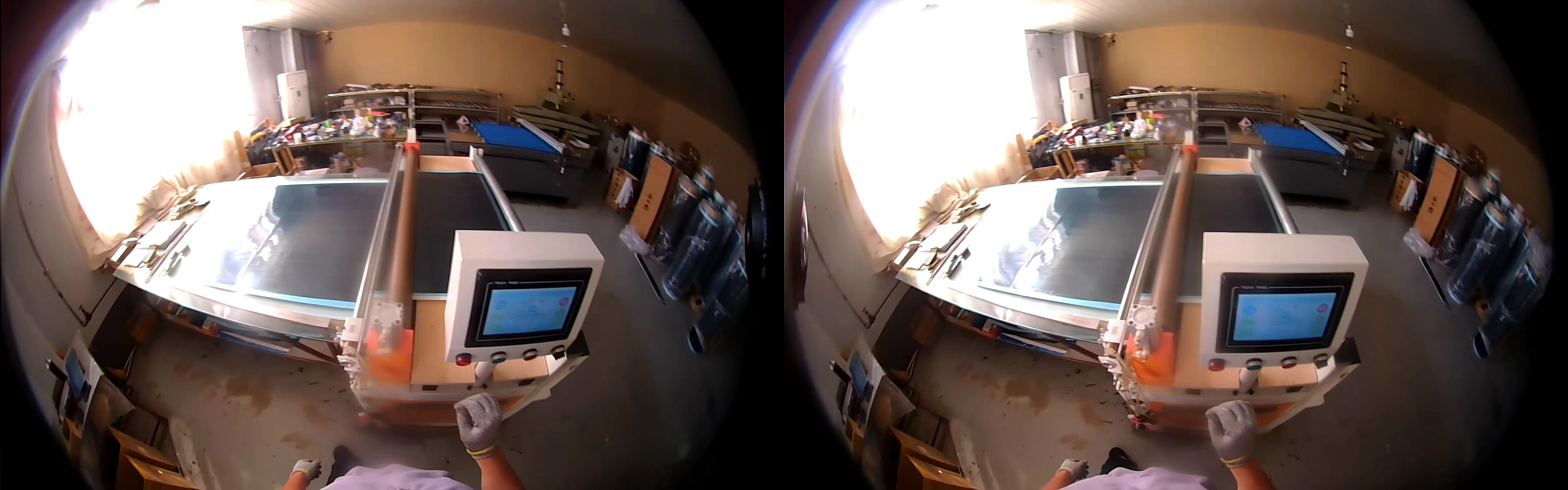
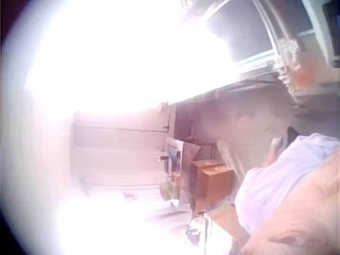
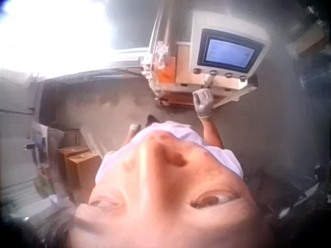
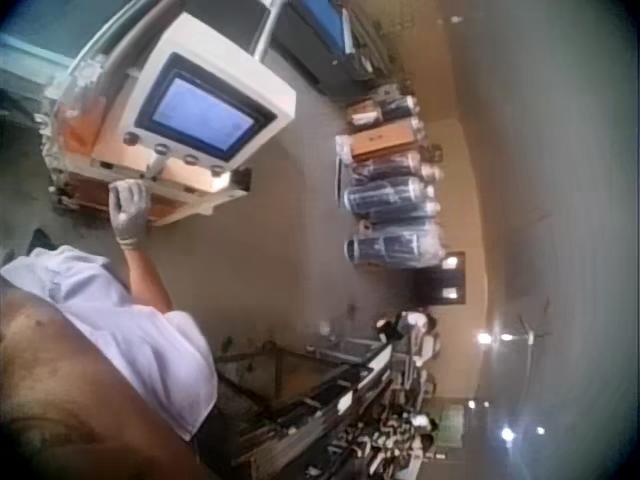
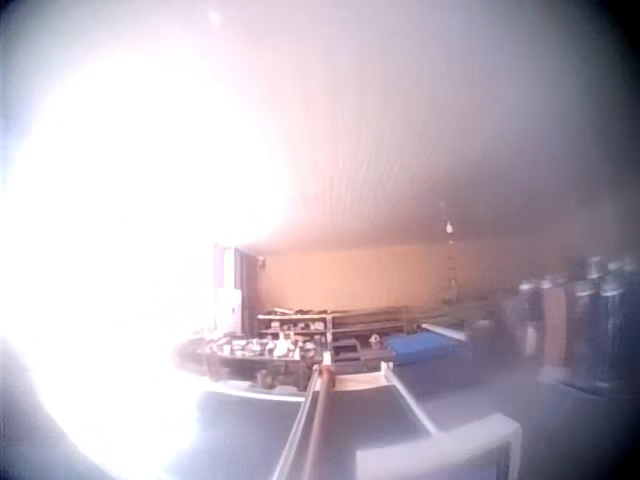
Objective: The person measures and aligns a large sheet of glass on a cutting table using a metal ruler and a utility knife. They mark the glass and then operate a touchscreen control panel to initiate the cutting process. The person repeats the measuring and alignment steps for subsequent cuts.
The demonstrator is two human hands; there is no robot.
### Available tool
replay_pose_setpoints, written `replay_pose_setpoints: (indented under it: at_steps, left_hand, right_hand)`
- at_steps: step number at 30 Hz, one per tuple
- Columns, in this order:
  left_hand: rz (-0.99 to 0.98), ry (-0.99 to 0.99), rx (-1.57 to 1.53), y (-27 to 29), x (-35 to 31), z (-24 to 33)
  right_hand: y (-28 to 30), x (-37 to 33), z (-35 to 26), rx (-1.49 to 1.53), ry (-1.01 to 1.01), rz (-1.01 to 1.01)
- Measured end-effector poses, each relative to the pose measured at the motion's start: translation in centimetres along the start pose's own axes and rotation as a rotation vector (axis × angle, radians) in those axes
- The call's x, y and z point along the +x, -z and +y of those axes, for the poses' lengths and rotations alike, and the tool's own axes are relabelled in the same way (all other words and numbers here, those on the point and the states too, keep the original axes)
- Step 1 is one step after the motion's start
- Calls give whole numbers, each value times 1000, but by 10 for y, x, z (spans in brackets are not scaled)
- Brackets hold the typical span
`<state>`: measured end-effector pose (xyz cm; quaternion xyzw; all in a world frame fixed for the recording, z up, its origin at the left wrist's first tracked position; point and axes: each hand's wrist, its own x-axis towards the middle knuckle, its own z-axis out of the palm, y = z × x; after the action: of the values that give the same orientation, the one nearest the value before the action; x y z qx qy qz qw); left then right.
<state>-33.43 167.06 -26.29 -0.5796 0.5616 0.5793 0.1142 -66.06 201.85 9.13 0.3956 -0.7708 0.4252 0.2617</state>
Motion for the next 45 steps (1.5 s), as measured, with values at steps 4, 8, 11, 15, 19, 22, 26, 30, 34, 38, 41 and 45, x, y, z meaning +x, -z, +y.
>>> replay_pose_setpoints:
  at_steps: [4, 8, 11, 15, 19, 22, 26, 30, 34, 38, 41, 45]
  left_hand:
    - [2, 4, 8, 9, 3, -15]
    - [-9, 18, 3, 0, 6, -14]
    - [3, -13, 48, 6, 9, -21]
    - [-10, -15, 52, 2, 5, -14]
    - [-20, 5, 41, 3, 7, -12]
    - [-7, 12, 46, 1, 7, -8]
    - [0, 10, 37, -2, 8, -3]
    - [-11, 13, 32, -3, 16, -4]
    - [-53, -20, 0, 10, 41, -22]
    - [-58, -11, -103, 27, 49, -41]
    - [-69, 21, -3, -9, 26, -8]
    - [-61, -16, -7, 12, 38, -29]
  right_hand:
    - [-4, 2, -2, 46, 19, -2]
    - [-6, 0, 4, 26, 26, 13]
    - [-7, 2, 3, 41, 36, 21]
    - [-6, 3, 4, 36, 29, 8]
    - [-7, 4, 4, 40, 24, 7]
    - [-8, 5, 5, 38, 32, 17]
    - [-9, 4, 8, 39, 38, 25]
    - [-9, 4, 9, 33, 32, 23]
    - [-9, 5, 7, 40, 38, 25]
    - [-11, 4, 3, 53, 34, 31]
    - [-5, 1, 8, 1, 18, 12]
    - [-9, 1, 4, 35, 17, 18]
